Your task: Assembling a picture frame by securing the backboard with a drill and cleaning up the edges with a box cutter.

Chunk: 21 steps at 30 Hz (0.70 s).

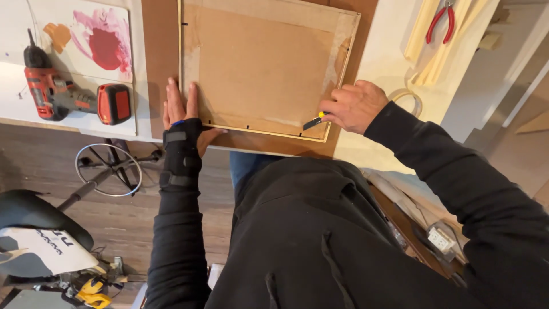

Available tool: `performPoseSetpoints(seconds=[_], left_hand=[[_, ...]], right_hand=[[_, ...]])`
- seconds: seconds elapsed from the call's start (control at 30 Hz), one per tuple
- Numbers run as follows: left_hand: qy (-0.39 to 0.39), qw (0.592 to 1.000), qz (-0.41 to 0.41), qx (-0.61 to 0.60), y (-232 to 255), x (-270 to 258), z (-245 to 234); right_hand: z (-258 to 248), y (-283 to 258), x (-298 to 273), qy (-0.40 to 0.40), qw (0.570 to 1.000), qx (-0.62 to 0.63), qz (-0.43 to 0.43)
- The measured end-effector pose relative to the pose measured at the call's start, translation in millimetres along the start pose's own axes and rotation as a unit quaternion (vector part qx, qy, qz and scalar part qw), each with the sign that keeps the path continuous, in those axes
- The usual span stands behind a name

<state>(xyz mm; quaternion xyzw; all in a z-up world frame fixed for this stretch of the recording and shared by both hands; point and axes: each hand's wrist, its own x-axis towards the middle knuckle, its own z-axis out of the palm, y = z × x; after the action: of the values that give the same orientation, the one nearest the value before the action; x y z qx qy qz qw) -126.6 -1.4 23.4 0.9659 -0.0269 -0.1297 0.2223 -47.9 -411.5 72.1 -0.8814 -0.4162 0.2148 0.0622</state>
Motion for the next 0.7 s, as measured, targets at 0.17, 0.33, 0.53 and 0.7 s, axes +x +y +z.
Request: performPoseSetpoints(seconds=[0.17,0.33,0.53,0.7], left_hand=[[0.001,1.0,-0.018,-0.009,4.3,1.2,-0.2],[-0.002,1.0,-0.026,-0.01,6.3,1.3,-0.7],[-0.002,0.999,-0.043,-0.011,7.9,6.5,1.9],[0.008,0.999,-0.032,-0.021,7.3,2.3,0.2]], right_hand=[[8.9,-4.7,4.0,0.04,0.999,0.011,-0.021],[7.1,-6.5,5.5,-0.024,0.999,0.02,-0.036],[23.0,-30.4,6.8,0.031,0.994,0.0,-0.1],[18.5,-50.9,-12.8,0.107,0.991,0.019,-0.073]])
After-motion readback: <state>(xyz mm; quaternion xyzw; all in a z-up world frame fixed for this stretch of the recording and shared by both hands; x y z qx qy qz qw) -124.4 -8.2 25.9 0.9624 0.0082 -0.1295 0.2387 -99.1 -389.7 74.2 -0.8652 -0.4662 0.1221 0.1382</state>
